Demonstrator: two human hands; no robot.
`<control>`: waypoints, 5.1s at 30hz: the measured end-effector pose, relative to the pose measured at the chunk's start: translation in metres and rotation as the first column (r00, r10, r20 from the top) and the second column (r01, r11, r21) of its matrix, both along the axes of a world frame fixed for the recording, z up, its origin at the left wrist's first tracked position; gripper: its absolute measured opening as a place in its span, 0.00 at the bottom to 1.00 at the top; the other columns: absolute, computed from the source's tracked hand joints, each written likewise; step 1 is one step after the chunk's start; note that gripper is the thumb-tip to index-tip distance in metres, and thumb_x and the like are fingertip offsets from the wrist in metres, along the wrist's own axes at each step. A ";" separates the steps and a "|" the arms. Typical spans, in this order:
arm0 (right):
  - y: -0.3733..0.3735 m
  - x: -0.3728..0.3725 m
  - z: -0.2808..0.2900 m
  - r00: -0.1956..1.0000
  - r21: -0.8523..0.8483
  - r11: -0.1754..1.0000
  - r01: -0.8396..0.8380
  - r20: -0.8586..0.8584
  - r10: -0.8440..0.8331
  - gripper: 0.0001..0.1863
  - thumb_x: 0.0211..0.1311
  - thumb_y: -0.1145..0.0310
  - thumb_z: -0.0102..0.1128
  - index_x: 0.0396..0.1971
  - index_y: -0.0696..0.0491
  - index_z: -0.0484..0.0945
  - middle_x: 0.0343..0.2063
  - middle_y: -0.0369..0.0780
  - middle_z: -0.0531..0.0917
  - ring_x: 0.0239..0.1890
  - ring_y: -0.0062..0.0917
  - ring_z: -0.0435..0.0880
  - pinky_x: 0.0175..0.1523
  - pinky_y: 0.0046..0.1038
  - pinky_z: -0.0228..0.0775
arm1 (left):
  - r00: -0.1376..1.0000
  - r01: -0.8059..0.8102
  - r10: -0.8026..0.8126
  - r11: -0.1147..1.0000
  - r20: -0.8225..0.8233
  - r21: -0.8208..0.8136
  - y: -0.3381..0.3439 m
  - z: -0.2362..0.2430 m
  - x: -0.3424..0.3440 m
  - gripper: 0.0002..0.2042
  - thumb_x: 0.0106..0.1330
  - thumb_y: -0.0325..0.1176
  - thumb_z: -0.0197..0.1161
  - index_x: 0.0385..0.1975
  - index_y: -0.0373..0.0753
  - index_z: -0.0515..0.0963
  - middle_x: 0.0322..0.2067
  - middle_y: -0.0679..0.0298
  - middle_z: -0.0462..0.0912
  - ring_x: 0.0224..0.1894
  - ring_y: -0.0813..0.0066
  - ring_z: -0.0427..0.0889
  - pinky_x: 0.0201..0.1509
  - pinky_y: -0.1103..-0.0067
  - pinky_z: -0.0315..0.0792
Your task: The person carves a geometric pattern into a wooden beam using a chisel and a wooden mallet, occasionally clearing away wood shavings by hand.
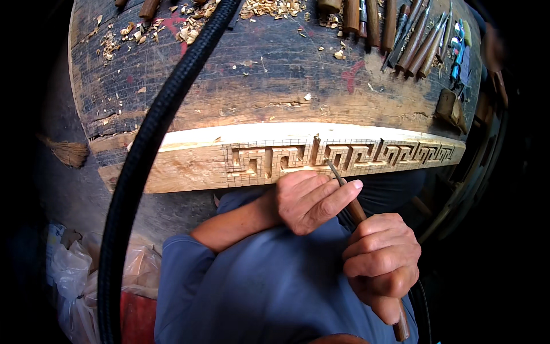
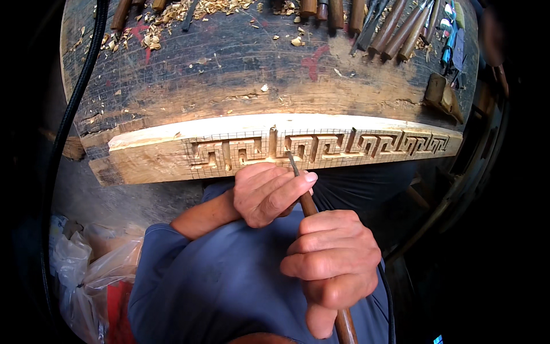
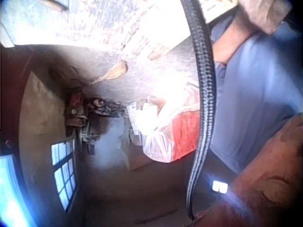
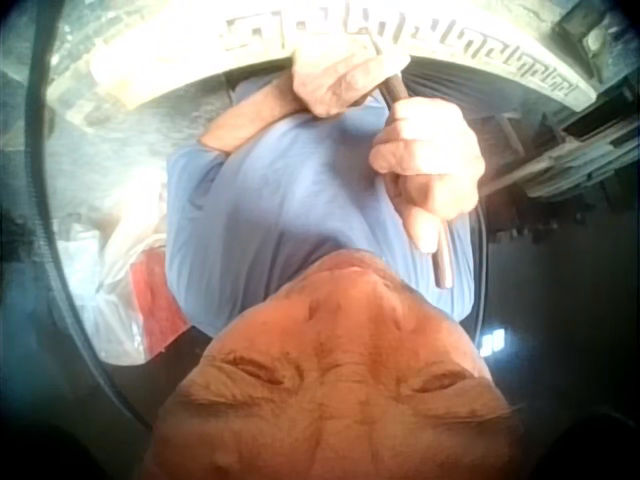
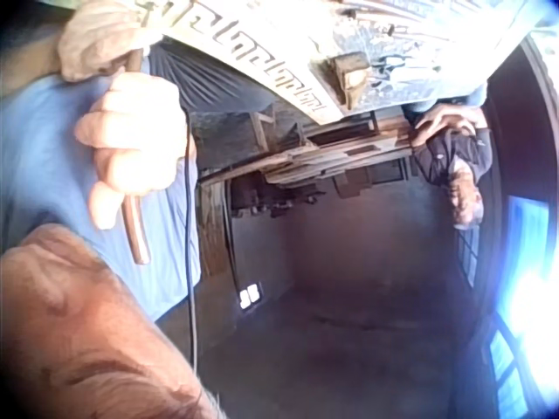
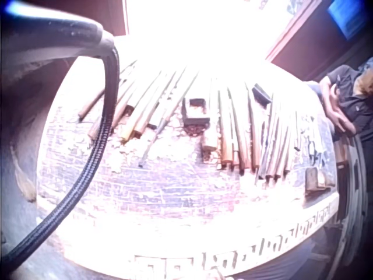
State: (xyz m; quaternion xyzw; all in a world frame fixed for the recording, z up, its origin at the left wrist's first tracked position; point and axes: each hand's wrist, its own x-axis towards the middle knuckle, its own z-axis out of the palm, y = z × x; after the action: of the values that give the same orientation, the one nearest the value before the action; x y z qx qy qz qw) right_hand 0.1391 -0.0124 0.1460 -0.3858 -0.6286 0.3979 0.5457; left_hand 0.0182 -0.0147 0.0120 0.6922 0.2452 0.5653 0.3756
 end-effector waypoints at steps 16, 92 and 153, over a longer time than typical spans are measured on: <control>0.010 -0.001 -0.017 0.982 -0.030 0.997 0.066 -0.176 -0.071 0.36 0.88 0.44 0.58 0.20 0.55 0.68 0.21 0.45 0.84 0.11 0.20 0.64 0.17 0.27 0.51 | 0.986 -0.138 0.135 0.990 -0.097 -0.030 -0.003 0.001 0.008 0.23 0.71 0.24 0.79 0.63 0.25 0.81 0.34 0.61 0.93 0.27 0.74 0.91 0.25 0.78 0.79; 0.223 0.097 -0.046 0.646 0.558 0.823 0.104 0.592 -0.482 0.42 0.85 0.27 0.46 0.14 0.43 0.72 0.10 0.29 0.68 0.10 0.15 0.65 0.18 0.26 0.58 | 0.757 -0.042 0.090 0.995 -0.647 0.089 0.013 0.028 0.071 0.63 0.61 0.60 0.83 0.85 0.24 0.54 0.61 0.48 0.86 0.62 0.41 0.83 0.75 0.51 0.71; -0.074 0.053 -0.077 0.967 0.225 0.943 0.246 -0.119 -0.224 0.36 0.92 0.44 0.51 0.19 0.51 0.62 0.19 0.41 0.85 0.10 0.18 0.70 0.14 0.22 0.57 | 0.923 0.298 -0.179 0.893 -0.339 0.337 0.000 -0.057 0.030 0.16 0.75 0.23 0.68 0.61 0.28 0.84 0.37 0.64 0.95 0.35 0.73 0.96 0.27 0.81 0.74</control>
State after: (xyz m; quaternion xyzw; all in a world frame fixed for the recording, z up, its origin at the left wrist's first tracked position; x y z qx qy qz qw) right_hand 0.1926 -0.0861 0.0693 -0.3712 -0.5953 0.2690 0.6599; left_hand 0.0486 -0.0148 -0.0446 0.8545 0.0963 0.4398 0.2590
